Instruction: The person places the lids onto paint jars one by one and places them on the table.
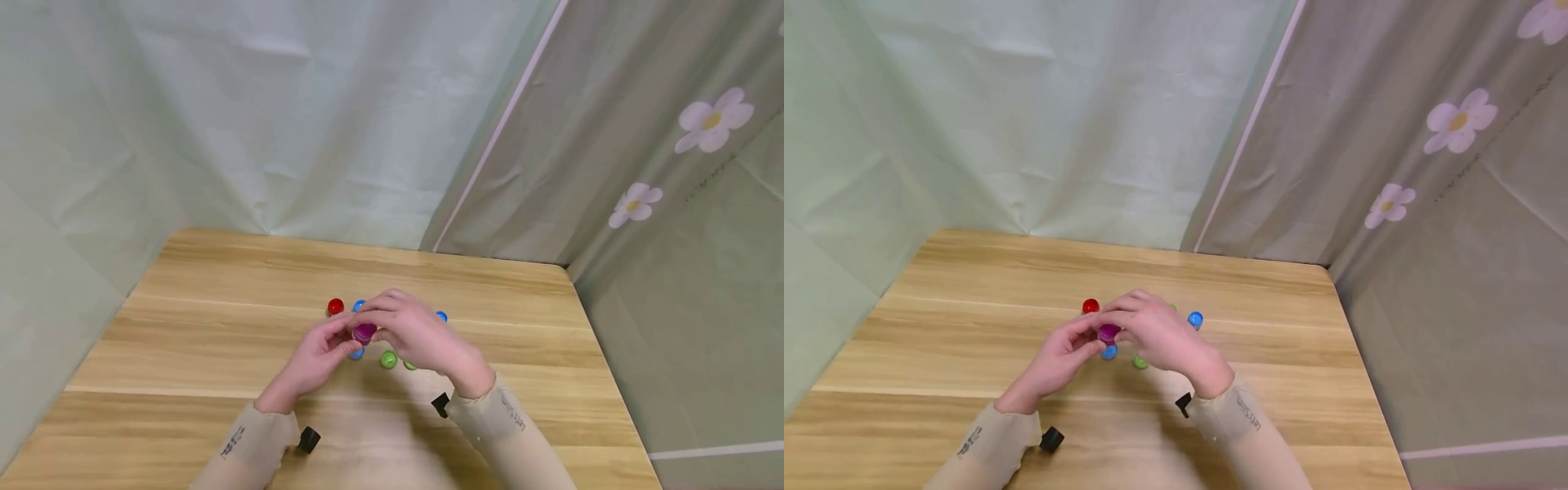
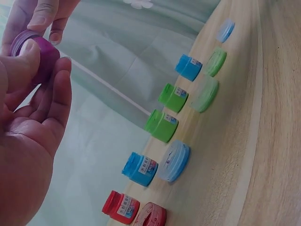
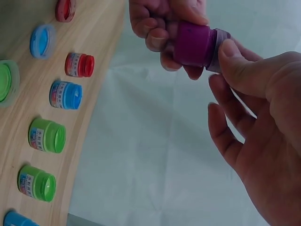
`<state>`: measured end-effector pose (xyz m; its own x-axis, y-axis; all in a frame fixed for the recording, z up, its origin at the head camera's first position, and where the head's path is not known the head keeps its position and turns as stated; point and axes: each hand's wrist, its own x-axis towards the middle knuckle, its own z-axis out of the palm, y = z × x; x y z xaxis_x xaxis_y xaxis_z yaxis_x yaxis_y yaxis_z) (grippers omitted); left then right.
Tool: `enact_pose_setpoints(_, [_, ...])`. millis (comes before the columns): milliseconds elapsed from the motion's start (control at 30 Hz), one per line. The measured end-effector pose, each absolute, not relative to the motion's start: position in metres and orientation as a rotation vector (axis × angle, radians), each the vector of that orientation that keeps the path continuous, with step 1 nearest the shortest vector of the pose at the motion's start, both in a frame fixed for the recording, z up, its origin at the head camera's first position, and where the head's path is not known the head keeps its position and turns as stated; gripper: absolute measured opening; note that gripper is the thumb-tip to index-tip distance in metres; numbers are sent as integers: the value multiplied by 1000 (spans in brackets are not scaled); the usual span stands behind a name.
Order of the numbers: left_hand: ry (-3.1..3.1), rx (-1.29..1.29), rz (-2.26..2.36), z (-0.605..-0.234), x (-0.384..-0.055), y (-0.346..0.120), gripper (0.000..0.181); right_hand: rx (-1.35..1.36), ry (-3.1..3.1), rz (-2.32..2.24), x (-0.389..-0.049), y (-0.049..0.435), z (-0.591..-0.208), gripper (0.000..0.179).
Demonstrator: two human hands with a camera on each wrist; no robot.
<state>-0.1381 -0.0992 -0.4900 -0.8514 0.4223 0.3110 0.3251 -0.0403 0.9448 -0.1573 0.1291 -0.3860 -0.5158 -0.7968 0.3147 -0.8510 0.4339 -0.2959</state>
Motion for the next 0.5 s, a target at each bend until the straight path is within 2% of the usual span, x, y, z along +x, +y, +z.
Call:
enact_pose_setpoints(267, [2123,838,2005,-490,-138,-100,42,1530,-2572,532,-158,127,-384,43])
enact_pose_setpoints(367, [2138,828,1996,-489,-138,-101,40,1461,-2601,538,-156,127,-382,32])
enact_pose_setpoints(500, [2133,797,2040,-487,-138,-100,33,1275,-2644,522,-154,124,-382,42])
